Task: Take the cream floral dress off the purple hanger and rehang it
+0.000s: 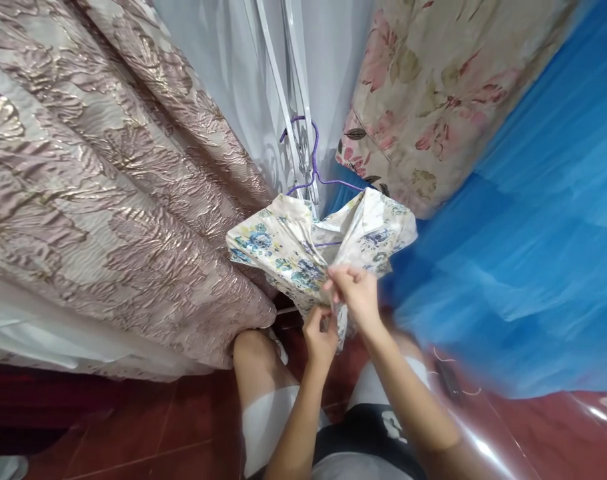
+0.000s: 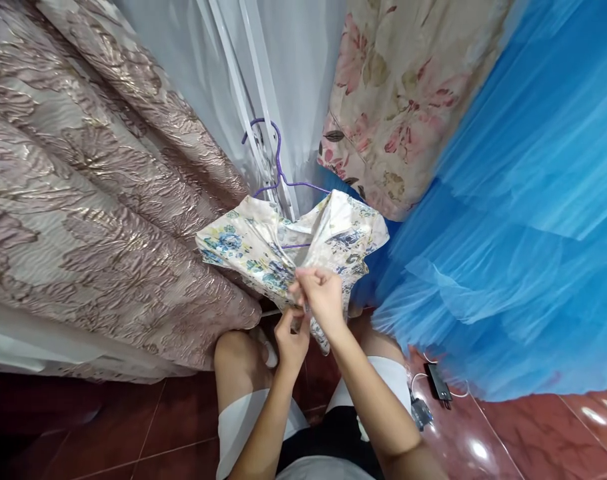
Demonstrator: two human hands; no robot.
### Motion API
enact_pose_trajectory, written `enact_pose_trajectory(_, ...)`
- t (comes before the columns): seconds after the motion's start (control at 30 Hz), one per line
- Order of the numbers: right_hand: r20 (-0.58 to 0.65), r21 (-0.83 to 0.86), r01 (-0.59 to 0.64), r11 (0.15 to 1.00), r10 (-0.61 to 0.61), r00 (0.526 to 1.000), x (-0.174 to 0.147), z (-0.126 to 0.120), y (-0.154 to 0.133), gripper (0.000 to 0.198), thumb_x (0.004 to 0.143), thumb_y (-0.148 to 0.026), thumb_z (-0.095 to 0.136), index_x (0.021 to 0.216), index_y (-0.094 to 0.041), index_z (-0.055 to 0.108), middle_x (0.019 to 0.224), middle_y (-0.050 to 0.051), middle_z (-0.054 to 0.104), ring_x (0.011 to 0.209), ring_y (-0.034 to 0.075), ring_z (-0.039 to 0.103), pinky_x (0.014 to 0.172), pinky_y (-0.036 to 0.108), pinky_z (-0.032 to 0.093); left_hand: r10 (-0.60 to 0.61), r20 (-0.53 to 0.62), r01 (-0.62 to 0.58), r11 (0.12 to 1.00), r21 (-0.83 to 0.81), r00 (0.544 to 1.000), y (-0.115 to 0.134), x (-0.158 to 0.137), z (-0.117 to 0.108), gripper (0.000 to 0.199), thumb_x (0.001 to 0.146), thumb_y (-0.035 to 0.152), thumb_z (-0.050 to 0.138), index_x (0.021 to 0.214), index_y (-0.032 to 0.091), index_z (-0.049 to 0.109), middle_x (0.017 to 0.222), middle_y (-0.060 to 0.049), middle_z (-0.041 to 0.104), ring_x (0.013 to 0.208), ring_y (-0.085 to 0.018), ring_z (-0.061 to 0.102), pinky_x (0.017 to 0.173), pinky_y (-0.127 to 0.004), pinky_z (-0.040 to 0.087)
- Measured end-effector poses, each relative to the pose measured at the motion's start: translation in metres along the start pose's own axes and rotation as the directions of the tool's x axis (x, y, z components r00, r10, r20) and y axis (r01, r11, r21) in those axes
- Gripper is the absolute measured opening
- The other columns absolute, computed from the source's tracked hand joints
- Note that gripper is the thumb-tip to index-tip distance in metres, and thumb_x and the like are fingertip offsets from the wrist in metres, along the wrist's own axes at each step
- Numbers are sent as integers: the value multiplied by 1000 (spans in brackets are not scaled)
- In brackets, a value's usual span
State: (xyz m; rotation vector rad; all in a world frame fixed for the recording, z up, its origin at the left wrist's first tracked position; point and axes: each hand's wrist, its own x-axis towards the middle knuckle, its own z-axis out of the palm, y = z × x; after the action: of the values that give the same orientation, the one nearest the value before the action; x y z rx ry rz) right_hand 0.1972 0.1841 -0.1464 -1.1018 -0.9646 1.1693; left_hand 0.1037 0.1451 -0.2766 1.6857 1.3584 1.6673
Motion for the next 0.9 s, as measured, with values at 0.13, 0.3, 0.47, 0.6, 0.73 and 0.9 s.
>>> enact_pose_trajectory(0.13,28,-53,239,970,-238,971,43,21,-52,30,83,-38,70,63,-17,65,58,2,70,36,6,43,36,19,34,-42,102,43,999,-15,994,12,-10,-2,21,96,25,60,75,20,58,74,-3,62,72,-19,61,71,-30,49)
enact_pose_trajectory(0.3,30,-62,347,936,-346,938,68,29,-80,30,86,-36,69,64,-17,63,60,1,70,37,4,44,38,18,35,-25,154,30,999,-30,988,12,-12,-6,22,97,27,58,76,20,59,74,-4,61,72,-20,61,71,-32,51)
enact_pose_trajectory(0.47,21,-50,315,948,-314,949,59,17,-72,26,85,-36,71,69,-17,66,55,-2,66,36,5,44,37,18,33,217,-74,-213,975,59,973,27,53,-30,21,99,29,61,114,16,69,109,-13,70,94,-23,68,78,-34,56)
enact_pose_trajectory(0.6,45,-67,315,947,-313,949,54,12,-73,26,85,-36,71,68,-17,66,54,-2,64,36,6,44,38,19,34,468,-45,-455,875,164,883,68,151,-49,36,108,31,43,138,19,58,136,-14,62,109,-22,67,85,-34,57)
enact_pose_trajectory(0.73,71,-82,351,933,-346,936,58,14,-76,27,86,-37,70,68,-17,65,53,-2,64,37,6,44,39,19,34,555,256,-609,751,255,791,96,213,-46,25,108,30,48,114,17,68,107,-8,72,99,-20,68,89,-34,54)
enact_pose_trajectory(0.9,75,-71,301,951,-295,952,61,23,-53,25,81,-35,69,64,-18,62,48,-2,61,37,6,41,39,20,29,617,118,-619,720,314,778,110,228,-43,23,107,29,52,96,16,67,87,-4,70,82,-16,67,78,-27,52)
